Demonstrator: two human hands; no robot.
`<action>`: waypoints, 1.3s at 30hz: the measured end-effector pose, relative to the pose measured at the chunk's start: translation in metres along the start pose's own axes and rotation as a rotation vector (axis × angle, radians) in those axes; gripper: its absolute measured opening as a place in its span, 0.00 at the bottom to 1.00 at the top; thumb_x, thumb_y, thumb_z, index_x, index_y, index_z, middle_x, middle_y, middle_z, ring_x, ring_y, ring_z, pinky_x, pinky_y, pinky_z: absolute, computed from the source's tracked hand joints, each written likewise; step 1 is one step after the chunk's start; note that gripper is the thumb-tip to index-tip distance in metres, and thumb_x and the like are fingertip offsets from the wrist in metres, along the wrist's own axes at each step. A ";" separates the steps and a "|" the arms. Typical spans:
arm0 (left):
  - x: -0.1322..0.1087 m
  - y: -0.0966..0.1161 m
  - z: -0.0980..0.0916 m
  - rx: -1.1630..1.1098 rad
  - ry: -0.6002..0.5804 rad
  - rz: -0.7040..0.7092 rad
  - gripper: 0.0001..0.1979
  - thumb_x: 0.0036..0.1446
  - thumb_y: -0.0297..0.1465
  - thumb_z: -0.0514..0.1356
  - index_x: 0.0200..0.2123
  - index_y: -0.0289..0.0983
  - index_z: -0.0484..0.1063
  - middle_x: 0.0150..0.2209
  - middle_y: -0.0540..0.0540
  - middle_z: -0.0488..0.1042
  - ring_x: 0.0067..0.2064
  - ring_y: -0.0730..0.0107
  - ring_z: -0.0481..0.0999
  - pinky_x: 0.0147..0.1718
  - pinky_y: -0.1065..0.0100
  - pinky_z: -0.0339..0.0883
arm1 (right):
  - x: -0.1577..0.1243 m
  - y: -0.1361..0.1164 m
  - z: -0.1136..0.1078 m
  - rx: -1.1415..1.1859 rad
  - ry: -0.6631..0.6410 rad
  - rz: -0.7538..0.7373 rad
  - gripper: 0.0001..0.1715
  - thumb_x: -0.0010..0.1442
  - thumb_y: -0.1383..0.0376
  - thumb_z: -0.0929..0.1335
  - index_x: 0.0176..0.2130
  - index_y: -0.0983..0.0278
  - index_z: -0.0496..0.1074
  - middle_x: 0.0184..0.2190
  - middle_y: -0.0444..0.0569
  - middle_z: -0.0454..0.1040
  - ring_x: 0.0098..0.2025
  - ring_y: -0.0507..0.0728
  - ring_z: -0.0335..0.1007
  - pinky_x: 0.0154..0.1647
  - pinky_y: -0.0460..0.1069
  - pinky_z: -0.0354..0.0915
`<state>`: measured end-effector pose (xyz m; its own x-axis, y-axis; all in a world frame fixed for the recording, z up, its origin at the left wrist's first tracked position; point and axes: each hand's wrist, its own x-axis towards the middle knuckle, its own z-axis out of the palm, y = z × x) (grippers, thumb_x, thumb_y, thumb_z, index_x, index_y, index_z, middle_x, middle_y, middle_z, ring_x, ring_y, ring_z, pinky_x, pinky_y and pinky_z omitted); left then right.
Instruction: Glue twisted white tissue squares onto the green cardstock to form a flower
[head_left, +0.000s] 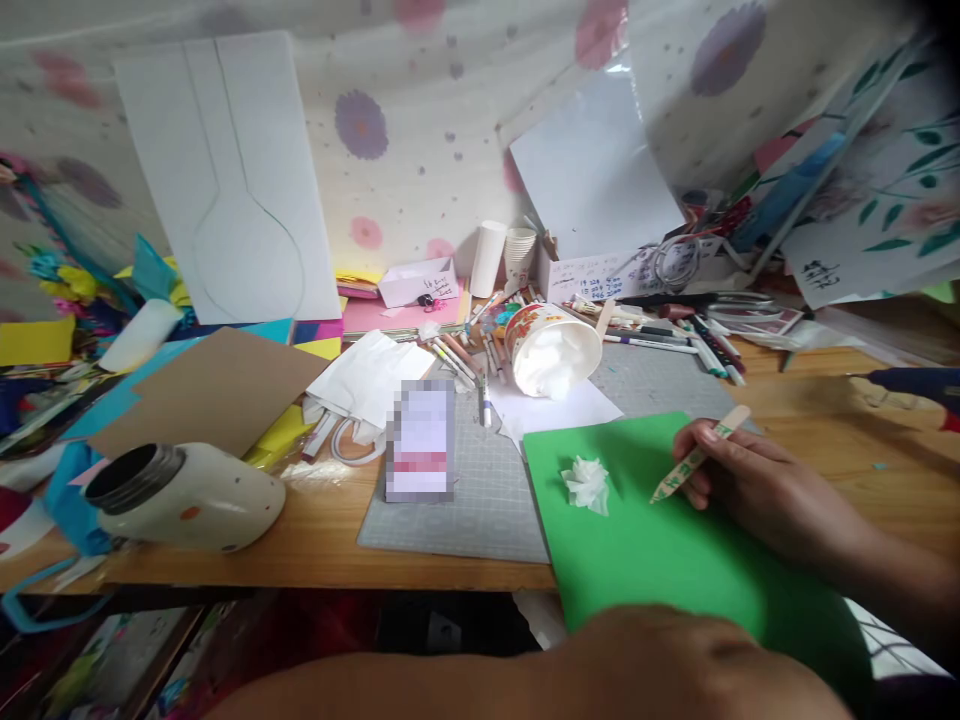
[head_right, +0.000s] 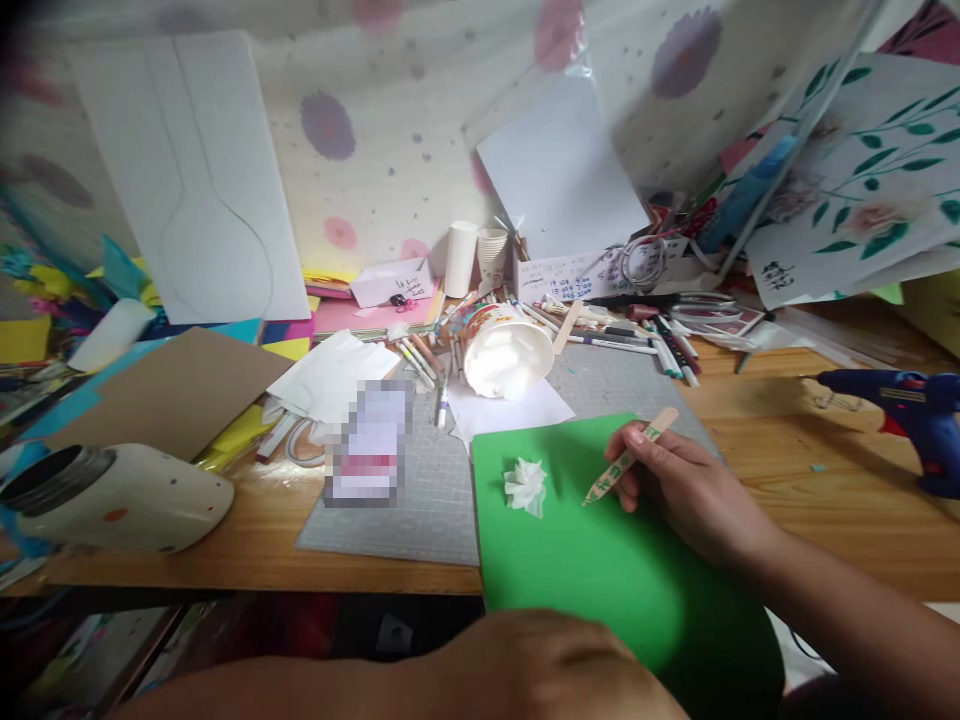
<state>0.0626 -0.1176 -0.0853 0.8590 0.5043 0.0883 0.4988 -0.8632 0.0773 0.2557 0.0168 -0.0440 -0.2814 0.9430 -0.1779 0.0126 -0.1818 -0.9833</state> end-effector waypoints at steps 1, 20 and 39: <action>0.008 -0.009 -0.016 -0.008 0.031 0.009 0.18 0.74 0.36 0.46 0.46 0.43 0.76 0.46 0.47 0.80 0.53 0.61 0.79 0.45 0.65 0.76 | 0.000 -0.001 0.001 0.006 0.001 -0.008 0.25 0.61 0.44 0.69 0.32 0.64 0.74 0.17 0.44 0.68 0.22 0.55 0.64 0.27 0.49 0.58; 0.015 -0.051 -0.017 0.160 0.545 0.090 0.10 0.66 0.28 0.58 0.44 0.33 0.79 0.49 0.42 0.83 0.52 0.57 0.82 0.50 0.64 0.76 | -0.005 -0.033 -0.002 -0.811 -0.470 -0.305 0.13 0.70 0.63 0.63 0.39 0.64 0.75 0.33 0.49 0.74 0.33 0.55 0.69 0.34 0.48 0.62; 0.013 -0.064 -0.038 -0.202 0.653 -0.003 0.16 0.67 0.23 0.52 0.29 0.40 0.72 0.27 0.53 0.78 0.28 0.73 0.77 0.34 0.71 0.75 | 0.036 -0.020 0.041 -0.708 -0.521 -0.480 0.09 0.62 0.73 0.67 0.34 0.67 0.77 0.29 0.46 0.73 0.29 0.49 0.69 0.29 0.43 0.62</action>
<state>0.0370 -0.0547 -0.0514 0.5804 0.4715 0.6640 0.4152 -0.8727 0.2568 0.2056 0.0433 -0.0288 -0.7899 0.6020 0.1165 0.3083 0.5541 -0.7732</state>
